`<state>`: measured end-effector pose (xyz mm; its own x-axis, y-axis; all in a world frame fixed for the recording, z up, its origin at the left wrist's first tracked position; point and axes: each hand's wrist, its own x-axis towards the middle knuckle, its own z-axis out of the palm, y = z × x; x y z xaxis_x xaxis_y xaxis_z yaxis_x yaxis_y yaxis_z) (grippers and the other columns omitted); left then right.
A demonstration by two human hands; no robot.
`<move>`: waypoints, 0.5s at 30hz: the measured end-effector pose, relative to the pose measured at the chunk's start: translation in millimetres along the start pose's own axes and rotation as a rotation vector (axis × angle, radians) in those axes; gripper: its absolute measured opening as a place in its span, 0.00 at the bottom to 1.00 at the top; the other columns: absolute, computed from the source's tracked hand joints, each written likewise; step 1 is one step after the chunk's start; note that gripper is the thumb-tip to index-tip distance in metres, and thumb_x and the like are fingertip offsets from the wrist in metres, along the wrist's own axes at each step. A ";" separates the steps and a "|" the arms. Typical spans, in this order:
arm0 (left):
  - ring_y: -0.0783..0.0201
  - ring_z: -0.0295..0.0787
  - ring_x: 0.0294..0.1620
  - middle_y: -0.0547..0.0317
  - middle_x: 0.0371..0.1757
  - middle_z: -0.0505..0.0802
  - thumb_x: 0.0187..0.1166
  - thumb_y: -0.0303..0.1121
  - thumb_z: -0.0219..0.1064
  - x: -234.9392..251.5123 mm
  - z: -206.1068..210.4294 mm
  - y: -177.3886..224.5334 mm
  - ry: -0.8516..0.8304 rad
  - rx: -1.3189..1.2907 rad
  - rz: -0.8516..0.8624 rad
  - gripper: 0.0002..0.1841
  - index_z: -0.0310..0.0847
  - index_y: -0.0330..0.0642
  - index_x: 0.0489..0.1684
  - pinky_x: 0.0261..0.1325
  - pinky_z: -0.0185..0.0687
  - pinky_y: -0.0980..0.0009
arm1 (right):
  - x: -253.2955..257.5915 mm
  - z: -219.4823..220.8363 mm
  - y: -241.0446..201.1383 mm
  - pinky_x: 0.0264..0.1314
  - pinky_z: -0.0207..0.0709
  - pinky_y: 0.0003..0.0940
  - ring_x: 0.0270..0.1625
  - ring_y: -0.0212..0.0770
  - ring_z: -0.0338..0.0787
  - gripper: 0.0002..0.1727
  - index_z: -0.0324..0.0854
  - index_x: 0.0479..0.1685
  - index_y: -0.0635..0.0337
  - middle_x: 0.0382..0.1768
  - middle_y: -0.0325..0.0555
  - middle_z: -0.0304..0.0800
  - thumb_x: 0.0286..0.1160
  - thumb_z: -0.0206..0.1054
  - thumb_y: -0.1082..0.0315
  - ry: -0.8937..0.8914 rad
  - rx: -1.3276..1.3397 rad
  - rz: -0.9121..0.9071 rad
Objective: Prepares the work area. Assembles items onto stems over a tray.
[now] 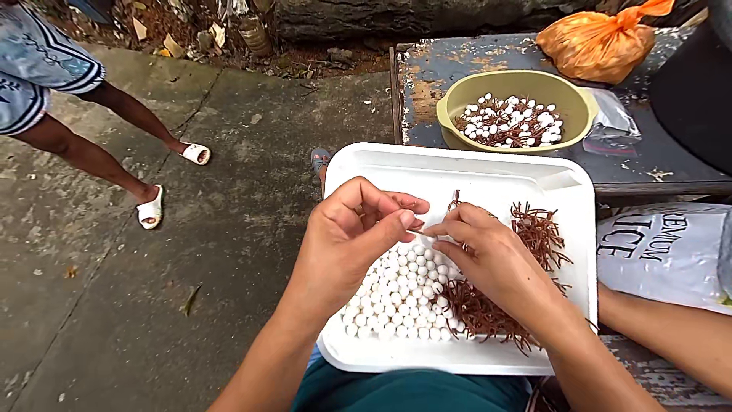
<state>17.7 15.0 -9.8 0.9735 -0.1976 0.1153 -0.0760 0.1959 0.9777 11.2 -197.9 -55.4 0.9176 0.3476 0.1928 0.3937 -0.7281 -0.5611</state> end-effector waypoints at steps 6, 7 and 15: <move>0.72 0.90 0.31 0.62 0.37 0.91 0.78 0.22 0.69 -3.5 5.8 -5.8 0.027 0.042 -0.074 0.04 0.87 0.41 0.42 0.38 0.91 0.77 | 0.1 -31.5 -10.2 0.38 0.89 0.22 0.37 0.30 0.92 0.16 0.90 0.59 0.56 0.46 0.38 0.93 0.75 0.69 0.76 -0.039 0.970 0.301; 0.71 0.90 0.31 0.62 0.37 0.92 0.77 0.22 0.70 -4.0 7.4 -5.9 0.039 0.059 -0.087 0.04 0.88 0.40 0.42 0.37 0.91 0.77 | -0.2 -32.1 -10.6 0.39 0.89 0.22 0.38 0.30 0.92 0.17 0.88 0.62 0.57 0.44 0.40 0.93 0.76 0.67 0.77 -0.044 1.064 0.308; 0.72 0.91 0.39 0.61 0.43 0.91 0.75 0.23 0.71 -11.4 21.3 -3.2 0.109 0.345 0.071 0.04 0.91 0.38 0.39 0.43 0.92 0.78 | 0.1 -32.2 -16.3 0.45 0.90 0.22 0.38 0.28 0.94 0.13 0.92 0.54 0.60 0.41 0.42 0.95 0.81 0.63 0.78 -0.012 1.352 0.391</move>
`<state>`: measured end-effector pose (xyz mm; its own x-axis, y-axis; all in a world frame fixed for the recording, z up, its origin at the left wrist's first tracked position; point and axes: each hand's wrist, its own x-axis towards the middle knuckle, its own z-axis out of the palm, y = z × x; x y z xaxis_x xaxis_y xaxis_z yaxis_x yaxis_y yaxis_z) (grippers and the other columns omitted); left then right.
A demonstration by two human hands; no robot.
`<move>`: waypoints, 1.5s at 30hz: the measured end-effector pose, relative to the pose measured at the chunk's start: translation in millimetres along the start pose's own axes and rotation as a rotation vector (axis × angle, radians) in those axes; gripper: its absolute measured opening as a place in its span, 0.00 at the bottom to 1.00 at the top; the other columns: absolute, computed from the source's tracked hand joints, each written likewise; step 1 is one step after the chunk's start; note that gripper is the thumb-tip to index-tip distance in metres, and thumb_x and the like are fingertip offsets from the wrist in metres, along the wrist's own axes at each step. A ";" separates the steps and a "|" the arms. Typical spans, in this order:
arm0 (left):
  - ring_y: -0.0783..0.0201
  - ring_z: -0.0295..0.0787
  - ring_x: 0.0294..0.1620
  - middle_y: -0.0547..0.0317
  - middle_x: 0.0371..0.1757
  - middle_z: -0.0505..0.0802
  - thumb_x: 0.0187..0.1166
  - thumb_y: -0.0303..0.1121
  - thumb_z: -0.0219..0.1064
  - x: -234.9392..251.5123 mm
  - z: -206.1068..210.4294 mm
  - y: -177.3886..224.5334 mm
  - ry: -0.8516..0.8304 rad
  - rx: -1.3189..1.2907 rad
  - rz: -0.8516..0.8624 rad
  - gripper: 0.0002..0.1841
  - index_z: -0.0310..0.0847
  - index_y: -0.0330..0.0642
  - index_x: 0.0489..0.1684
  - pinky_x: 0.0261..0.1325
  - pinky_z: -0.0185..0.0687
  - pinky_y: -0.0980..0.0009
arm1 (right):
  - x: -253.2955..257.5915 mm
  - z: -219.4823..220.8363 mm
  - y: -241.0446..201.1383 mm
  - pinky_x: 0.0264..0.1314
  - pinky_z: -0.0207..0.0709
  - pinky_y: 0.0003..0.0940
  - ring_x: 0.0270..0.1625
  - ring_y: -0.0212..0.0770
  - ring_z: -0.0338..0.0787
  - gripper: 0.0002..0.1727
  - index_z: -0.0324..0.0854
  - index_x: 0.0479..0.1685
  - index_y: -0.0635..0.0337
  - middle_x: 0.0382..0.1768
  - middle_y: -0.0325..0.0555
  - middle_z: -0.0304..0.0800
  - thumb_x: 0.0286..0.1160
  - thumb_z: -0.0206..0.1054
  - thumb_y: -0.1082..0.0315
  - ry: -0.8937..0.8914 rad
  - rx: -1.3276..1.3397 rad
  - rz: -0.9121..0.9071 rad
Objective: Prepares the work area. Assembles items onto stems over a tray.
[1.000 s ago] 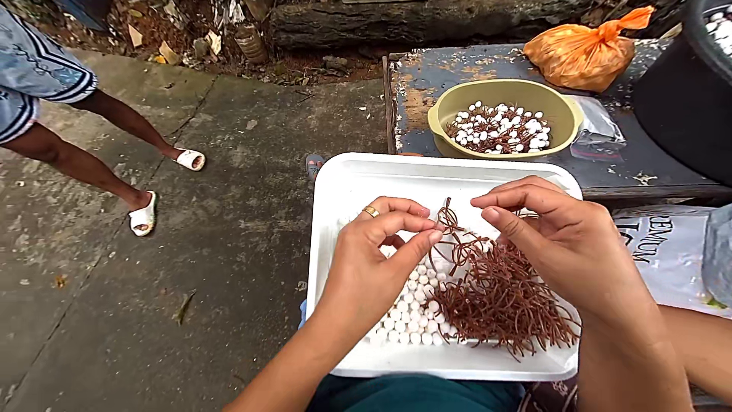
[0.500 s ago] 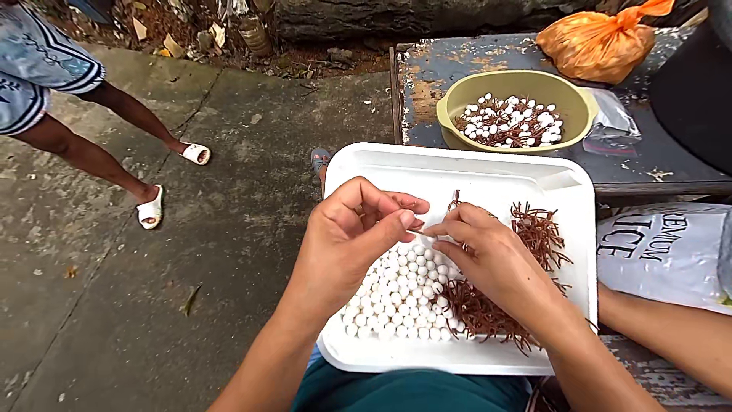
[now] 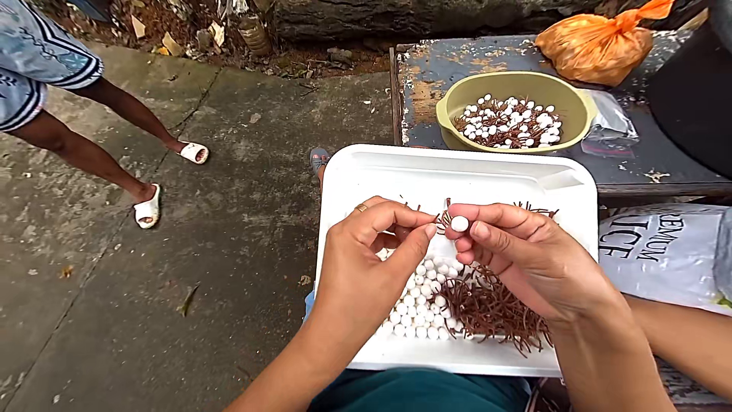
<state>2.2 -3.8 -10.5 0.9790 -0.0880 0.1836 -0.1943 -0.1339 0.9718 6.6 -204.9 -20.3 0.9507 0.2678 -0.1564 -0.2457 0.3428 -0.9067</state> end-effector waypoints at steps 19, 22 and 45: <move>0.78 0.89 0.40 0.65 0.39 0.89 0.70 0.26 0.74 -2.5 8.8 0.0 0.020 0.232 0.131 0.01 0.91 0.40 0.33 0.44 0.88 0.85 | 0.4 7.4 2.7 0.43 0.91 0.26 0.39 0.31 0.95 0.10 0.93 0.47 0.59 0.39 0.43 0.95 0.76 0.67 0.79 0.082 -0.059 -0.062; 0.81 0.84 0.40 0.65 0.37 0.86 0.68 0.26 0.72 -3.3 11.3 -0.3 0.065 0.382 0.242 0.02 0.91 0.42 0.29 0.42 0.81 0.90 | -0.1 8.2 3.8 0.44 0.91 0.26 0.39 0.32 0.95 0.10 0.93 0.46 0.59 0.39 0.43 0.95 0.75 0.69 0.79 0.086 -0.045 -0.052; 0.73 0.75 0.36 0.61 0.33 0.80 0.67 0.25 0.69 -5.5 17.0 0.9 0.074 0.685 0.410 0.05 0.88 0.42 0.23 0.35 0.68 0.87 | -4.5 11.8 7.5 0.44 0.90 0.22 0.43 0.29 0.93 0.07 0.92 0.41 0.54 0.44 0.36 0.93 0.67 0.77 0.74 0.117 -0.386 -0.291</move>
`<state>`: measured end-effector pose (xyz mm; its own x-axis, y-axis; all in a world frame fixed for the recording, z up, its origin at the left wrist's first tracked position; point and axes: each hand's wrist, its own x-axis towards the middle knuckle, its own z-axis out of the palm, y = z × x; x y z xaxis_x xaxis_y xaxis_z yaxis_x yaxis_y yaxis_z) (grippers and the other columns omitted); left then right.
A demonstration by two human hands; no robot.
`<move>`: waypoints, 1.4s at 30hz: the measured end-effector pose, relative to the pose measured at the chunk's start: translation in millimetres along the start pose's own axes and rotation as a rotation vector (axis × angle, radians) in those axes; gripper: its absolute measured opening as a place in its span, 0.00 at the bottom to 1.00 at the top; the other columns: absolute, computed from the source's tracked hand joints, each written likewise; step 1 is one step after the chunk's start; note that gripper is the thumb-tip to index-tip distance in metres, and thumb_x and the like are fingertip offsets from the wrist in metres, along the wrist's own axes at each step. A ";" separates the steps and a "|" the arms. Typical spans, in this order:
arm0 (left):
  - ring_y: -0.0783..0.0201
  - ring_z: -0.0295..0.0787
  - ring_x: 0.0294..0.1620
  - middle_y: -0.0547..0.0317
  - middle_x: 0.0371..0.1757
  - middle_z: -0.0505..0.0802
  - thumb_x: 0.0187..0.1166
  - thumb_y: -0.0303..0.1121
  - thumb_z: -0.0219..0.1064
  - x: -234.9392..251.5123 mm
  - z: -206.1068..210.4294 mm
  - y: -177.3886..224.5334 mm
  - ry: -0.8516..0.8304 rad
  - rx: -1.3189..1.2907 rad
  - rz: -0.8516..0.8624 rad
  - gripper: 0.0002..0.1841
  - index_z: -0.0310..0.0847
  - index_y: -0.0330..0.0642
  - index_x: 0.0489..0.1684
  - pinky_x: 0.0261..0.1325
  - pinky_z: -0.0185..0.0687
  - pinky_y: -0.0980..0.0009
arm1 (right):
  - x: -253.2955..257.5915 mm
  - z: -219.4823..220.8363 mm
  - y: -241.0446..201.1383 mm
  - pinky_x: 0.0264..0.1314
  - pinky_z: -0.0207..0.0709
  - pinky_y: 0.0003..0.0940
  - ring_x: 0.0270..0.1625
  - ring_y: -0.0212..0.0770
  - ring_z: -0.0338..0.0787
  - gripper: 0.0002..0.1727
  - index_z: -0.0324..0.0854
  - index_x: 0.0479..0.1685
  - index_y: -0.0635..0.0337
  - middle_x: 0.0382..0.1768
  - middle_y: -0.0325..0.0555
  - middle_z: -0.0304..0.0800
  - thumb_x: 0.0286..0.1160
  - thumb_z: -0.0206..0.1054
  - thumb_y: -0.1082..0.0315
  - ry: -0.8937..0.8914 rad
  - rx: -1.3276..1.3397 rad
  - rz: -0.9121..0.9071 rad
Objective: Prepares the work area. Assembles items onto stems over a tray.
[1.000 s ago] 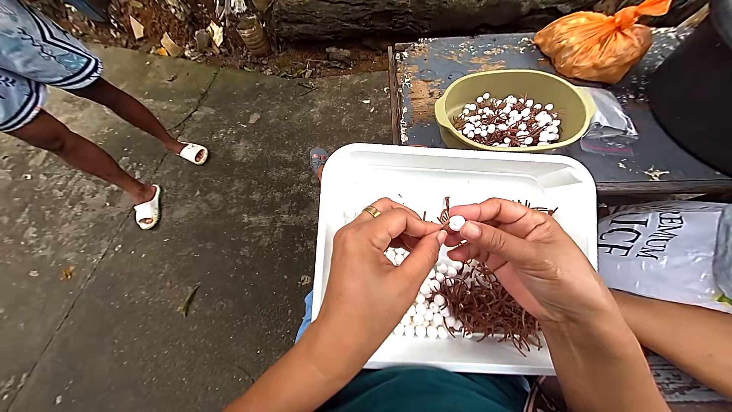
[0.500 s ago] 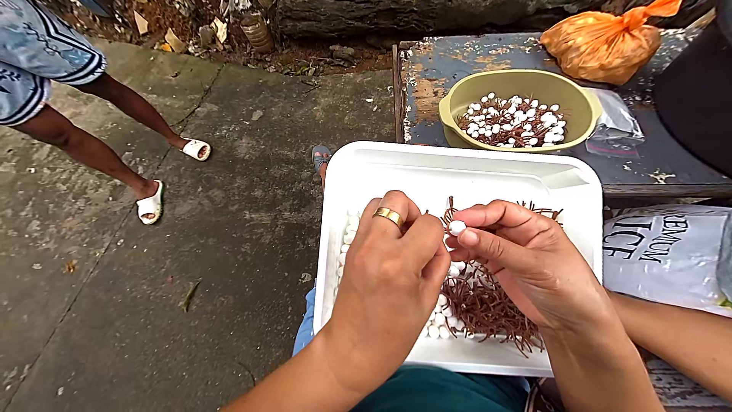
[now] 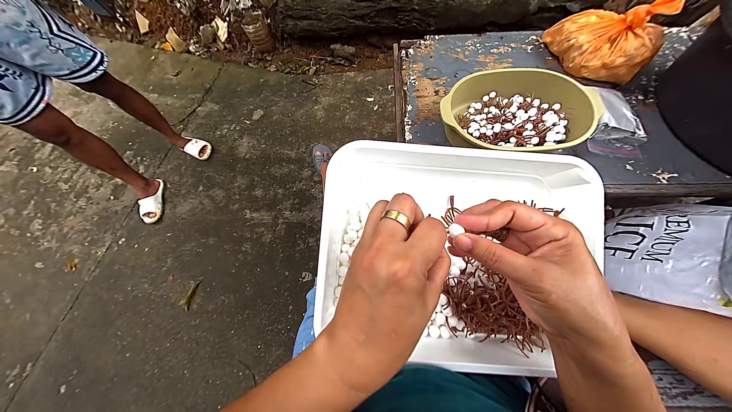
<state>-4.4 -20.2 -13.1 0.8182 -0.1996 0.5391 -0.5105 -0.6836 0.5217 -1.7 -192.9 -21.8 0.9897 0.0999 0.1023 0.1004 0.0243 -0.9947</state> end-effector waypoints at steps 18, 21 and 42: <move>0.72 0.89 0.50 0.55 0.40 0.93 0.72 0.28 0.71 2.9 -4.0 -1.4 0.004 -0.069 -0.044 0.04 0.93 0.39 0.34 0.54 0.81 0.86 | -2.5 4.7 -4.3 0.43 0.94 0.28 0.38 0.33 0.96 0.09 0.88 0.42 0.55 0.44 0.40 0.93 0.67 0.75 0.78 0.031 0.076 0.007; 0.76 0.89 0.49 0.58 0.41 0.92 0.73 0.26 0.71 5.1 -8.6 -8.3 -0.002 -0.140 -0.092 0.03 0.91 0.38 0.34 0.53 0.84 0.86 | 3.0 -3.3 -4.3 0.46 0.93 0.26 0.43 0.33 0.96 0.13 0.89 0.54 0.56 0.46 0.38 0.94 0.71 0.75 0.71 0.006 -0.068 -0.026; 0.70 0.92 0.38 0.62 0.41 0.92 0.76 0.24 0.72 10.2 -17.2 -12.4 -0.152 -0.724 -0.442 0.03 0.91 0.39 0.41 0.44 0.93 0.77 | 6.7 -17.8 0.2 0.44 0.90 0.24 0.39 0.31 0.95 0.13 0.88 0.57 0.57 0.43 0.45 0.94 0.82 0.62 0.78 -0.148 0.415 0.304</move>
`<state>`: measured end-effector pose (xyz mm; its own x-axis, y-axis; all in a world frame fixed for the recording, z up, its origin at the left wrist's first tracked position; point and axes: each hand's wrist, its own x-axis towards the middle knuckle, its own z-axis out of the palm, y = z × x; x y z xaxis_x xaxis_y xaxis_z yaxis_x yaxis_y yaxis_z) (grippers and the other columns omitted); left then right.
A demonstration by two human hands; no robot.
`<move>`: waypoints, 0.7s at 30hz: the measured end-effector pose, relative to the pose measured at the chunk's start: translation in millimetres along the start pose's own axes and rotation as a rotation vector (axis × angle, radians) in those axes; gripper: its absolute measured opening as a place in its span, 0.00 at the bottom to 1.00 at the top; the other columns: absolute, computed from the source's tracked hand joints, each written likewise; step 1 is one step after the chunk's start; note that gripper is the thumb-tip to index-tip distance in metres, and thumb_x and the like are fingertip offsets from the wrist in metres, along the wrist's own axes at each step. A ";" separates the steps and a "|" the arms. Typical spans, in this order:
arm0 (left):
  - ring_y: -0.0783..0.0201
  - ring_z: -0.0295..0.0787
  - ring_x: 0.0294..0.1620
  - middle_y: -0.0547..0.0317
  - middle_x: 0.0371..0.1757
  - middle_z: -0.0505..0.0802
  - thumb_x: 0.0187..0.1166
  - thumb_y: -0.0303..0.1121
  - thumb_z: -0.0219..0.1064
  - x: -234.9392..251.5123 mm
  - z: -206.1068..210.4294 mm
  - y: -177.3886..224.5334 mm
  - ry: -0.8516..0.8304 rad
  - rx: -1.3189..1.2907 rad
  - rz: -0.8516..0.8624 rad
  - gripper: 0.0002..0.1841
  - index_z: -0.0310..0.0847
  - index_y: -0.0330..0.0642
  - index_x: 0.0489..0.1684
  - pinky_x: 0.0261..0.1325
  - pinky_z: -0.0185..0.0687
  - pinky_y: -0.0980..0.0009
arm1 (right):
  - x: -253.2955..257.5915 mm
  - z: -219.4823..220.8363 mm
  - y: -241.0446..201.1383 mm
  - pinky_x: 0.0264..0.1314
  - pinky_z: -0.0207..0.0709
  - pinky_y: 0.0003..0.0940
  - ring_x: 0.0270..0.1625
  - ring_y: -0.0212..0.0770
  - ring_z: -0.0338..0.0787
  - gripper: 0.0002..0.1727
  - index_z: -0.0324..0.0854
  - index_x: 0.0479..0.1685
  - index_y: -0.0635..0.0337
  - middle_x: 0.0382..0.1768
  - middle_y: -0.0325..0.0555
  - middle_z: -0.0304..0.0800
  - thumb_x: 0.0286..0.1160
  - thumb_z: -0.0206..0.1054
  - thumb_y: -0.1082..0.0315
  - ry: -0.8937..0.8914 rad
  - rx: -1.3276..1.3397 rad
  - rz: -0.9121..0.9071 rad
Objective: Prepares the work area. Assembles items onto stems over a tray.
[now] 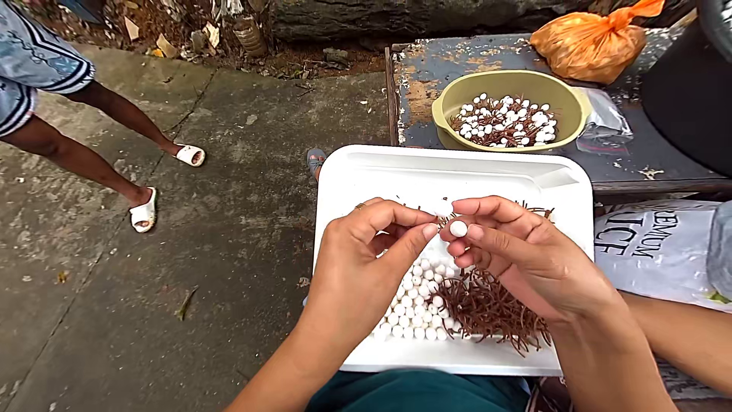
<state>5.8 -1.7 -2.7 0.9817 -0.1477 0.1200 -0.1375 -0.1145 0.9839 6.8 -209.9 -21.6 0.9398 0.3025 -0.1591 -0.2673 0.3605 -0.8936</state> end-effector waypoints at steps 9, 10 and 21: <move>0.70 0.93 0.34 0.62 0.38 0.94 0.73 0.23 0.75 -2.1 3.9 1.5 0.015 -0.039 -0.093 0.04 0.89 0.40 0.40 0.41 0.93 0.76 | -0.6 4.5 3.0 0.44 0.90 0.22 0.38 0.31 0.95 0.10 0.92 0.49 0.59 0.41 0.47 0.95 0.81 0.64 0.76 0.046 0.224 0.080; 0.70 0.93 0.33 0.62 0.37 0.94 0.72 0.23 0.75 -2.0 4.0 1.6 0.009 -0.064 -0.112 0.05 0.88 0.40 0.39 0.40 0.93 0.76 | -0.7 4.3 4.1 0.43 0.90 0.22 0.37 0.30 0.95 0.09 0.92 0.47 0.57 0.40 0.46 0.95 0.79 0.67 0.76 0.050 0.219 0.060; 0.72 0.87 0.28 0.60 0.31 0.92 0.72 0.23 0.74 -2.7 10.4 0.5 -0.004 -0.211 -0.150 0.02 0.91 0.40 0.33 0.33 0.87 0.80 | 0.0 8.9 11.3 0.43 0.91 0.24 0.37 0.32 0.96 0.08 0.94 0.43 0.56 0.38 0.48 0.96 0.74 0.71 0.76 0.056 0.258 0.027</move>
<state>1.7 -11.6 -3.9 0.9885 -0.1485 -0.0296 0.0407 0.0721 0.9966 1.9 -198.0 -27.9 0.9401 0.2680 -0.2106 -0.3308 0.5681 -0.7536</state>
